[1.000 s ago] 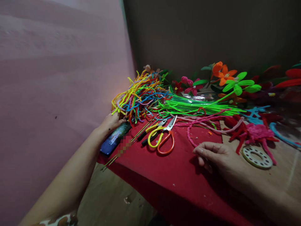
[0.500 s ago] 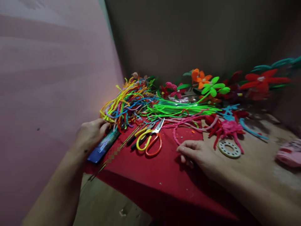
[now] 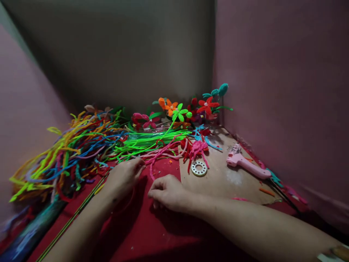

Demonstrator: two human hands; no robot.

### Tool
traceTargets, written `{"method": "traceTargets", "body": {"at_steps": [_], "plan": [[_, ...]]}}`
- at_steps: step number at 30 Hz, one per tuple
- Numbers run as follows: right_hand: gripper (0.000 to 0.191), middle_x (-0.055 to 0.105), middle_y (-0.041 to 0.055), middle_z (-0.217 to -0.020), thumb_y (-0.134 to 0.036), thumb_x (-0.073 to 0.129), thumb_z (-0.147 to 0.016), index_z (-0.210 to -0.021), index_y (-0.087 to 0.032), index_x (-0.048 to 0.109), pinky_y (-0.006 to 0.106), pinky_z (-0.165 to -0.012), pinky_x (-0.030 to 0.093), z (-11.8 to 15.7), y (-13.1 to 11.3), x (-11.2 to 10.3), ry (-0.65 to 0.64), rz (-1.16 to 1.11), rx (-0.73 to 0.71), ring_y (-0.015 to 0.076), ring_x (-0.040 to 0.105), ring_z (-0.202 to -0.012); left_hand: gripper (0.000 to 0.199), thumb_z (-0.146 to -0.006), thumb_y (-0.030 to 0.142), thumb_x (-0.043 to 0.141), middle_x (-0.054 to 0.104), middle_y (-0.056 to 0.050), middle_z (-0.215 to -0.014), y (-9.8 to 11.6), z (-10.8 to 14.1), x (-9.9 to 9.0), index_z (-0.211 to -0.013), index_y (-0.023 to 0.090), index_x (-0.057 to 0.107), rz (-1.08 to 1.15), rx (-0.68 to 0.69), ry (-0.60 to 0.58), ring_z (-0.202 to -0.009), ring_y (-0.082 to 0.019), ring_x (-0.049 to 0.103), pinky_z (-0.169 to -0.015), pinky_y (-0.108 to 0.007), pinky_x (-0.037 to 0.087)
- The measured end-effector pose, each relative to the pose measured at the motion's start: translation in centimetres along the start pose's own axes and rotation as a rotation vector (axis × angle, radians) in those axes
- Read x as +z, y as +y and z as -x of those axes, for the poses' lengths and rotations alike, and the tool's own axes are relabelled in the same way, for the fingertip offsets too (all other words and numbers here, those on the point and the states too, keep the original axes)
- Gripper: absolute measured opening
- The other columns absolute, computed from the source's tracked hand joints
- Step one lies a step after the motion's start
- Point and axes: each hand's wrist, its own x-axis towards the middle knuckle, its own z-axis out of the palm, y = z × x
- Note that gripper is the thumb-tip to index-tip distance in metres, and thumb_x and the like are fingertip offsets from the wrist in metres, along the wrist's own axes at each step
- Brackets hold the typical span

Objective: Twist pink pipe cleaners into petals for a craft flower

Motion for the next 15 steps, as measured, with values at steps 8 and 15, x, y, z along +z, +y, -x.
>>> {"method": "traceTargets", "body": {"at_steps": [8, 15], "plan": [[0.025, 0.071, 0.0064, -0.079, -0.030, 0.047, -0.077, -0.082, -0.020, 0.070, 0.026, -0.060, 0.039, 1.0, -0.5, 0.7, 0.012, 0.481, -0.158, 0.0193, 0.062, -0.071, 0.034, -0.083, 0.027, 0.030, 0.065, -0.015, -0.096, 0.7, -4.9, 2.5, -0.087, 0.018, 0.062, -0.210, -0.019, -0.110, -0.085, -0.028, 0.062, -0.066, -0.035, 0.044], [0.033, 0.071, 0.0066, -0.088, -0.037, 0.044, -0.077, -0.098, -0.026, 0.069, 0.037, -0.073, 0.045, 0.7, -0.9, 0.5, -0.098, 0.506, -0.064, 0.0269, 0.064, -0.083, 0.035, -0.087, 0.034, 0.027, 0.063, -0.010, -0.104, -0.1, -3.0, 4.0, -0.096, 0.020, 0.057, -0.154, 0.008, 0.029, -0.085, -0.025, 0.062, -0.068, -0.033, 0.046]]}}
